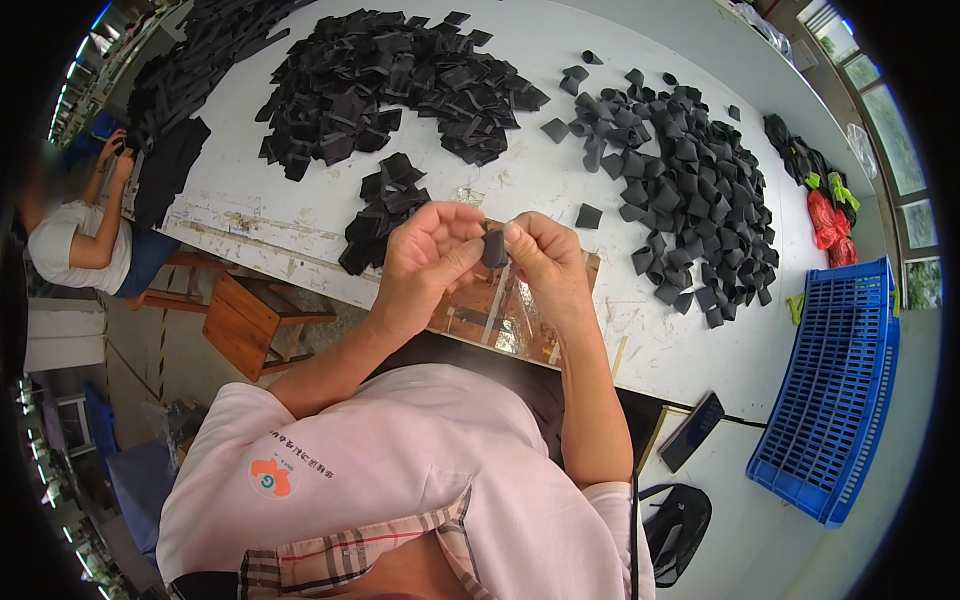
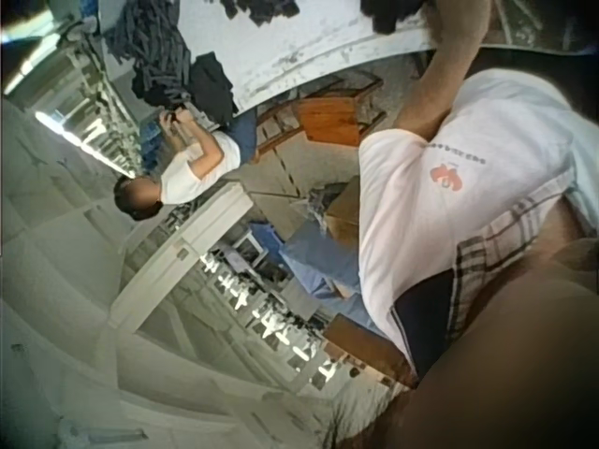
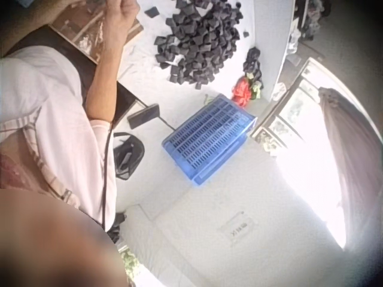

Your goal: Manually processing and trimming small black foam pieces on a workbench using a small blade or tool.

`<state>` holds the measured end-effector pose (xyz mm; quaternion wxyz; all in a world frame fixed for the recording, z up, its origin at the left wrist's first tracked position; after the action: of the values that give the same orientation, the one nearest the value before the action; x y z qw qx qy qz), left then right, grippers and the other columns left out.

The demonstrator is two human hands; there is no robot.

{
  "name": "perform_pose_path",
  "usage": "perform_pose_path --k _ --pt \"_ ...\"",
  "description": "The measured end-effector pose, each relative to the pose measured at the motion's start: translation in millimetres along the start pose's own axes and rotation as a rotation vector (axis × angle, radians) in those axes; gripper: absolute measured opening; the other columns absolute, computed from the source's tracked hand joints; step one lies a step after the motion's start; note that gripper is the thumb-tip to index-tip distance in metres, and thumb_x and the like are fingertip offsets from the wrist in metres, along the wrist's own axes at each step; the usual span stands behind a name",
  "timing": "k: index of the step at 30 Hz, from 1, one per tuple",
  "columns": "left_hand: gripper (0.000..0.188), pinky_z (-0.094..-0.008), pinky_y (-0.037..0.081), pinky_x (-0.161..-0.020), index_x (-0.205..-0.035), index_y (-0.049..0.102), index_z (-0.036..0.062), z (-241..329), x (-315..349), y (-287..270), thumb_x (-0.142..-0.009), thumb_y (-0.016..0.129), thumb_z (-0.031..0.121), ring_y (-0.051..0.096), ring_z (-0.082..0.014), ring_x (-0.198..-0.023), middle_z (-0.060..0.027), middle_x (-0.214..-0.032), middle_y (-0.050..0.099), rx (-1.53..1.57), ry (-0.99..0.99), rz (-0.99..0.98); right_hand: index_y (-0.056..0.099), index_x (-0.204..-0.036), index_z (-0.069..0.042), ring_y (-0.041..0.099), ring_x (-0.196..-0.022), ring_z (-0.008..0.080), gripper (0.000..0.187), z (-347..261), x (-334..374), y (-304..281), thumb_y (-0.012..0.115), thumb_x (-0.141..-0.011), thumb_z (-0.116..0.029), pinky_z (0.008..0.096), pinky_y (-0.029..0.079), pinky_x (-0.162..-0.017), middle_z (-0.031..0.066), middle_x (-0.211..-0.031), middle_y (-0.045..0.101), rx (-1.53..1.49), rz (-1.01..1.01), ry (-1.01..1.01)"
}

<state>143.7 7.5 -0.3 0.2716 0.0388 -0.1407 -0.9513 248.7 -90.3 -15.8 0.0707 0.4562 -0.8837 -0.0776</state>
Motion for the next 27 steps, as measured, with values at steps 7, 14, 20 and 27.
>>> perform_pose_path --k 7,14,20,27 --pt "0.009 -0.0229 0.044 -0.064 -0.084 0.059 0.0000 27 -15 10 -0.075 0.059 0.001 0.054 -0.0118 -0.072 -0.0069 -0.083 0.058 -0.595 0.568 -0.224 0.057 -0.084 0.001 0.049 -0.067 0.0145 0.023 -23 30 1 0.061 -0.076 -0.021 0.0244 0.039 -0.057 0.0077 -0.077 0.051 0.482 0.313 -0.379" --pt "0.010 -0.0201 0.041 -0.068 -0.085 0.054 0.0004 14 -13 -3 -0.085 0.052 0.010 0.050 -0.0066 -0.071 -0.0033 -0.081 0.056 0.163 0.222 0.068 0.057 -0.083 -0.001 0.051 -0.058 0.0158 0.024 -34 30 26 0.068 -0.068 -0.015 0.0259 0.040 -0.049 0.0065 -0.073 0.053 0.850 0.264 -0.497" --pt "0.011 -0.0189 0.039 -0.068 -0.086 0.055 0.0005 10 -9 -8 -0.085 0.053 0.012 0.048 -0.0056 -0.071 -0.0024 -0.080 0.056 0.167 0.203 0.074 0.059 -0.082 -0.002 0.050 -0.053 0.0166 0.018 -47 25 30 0.067 -0.068 -0.009 0.0274 0.040 -0.046 0.0059 -0.067 0.051 0.948 0.327 -0.658" --pt "0.010 -0.0175 0.041 -0.062 -0.082 0.056 -0.0013 4 -4 -5 -0.082 0.056 0.008 0.051 -0.0045 -0.067 -0.0006 -0.073 0.057 0.042 0.220 0.068 0.058 -0.078 -0.001 0.049 -0.054 0.0182 0.009 -21 25 18 0.063 -0.070 -0.003 0.0284 0.038 -0.045 0.0069 -0.063 0.049 0.914 0.323 -0.712"
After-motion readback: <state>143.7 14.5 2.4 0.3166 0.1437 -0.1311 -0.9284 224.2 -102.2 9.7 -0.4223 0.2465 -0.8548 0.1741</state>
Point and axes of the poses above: each hand's wrist, its own x-axis away from the middle knuckle, its own y-axis out of the palm, z = x × y, the point moved 2 cm from there along -x, towards the middle knuckle
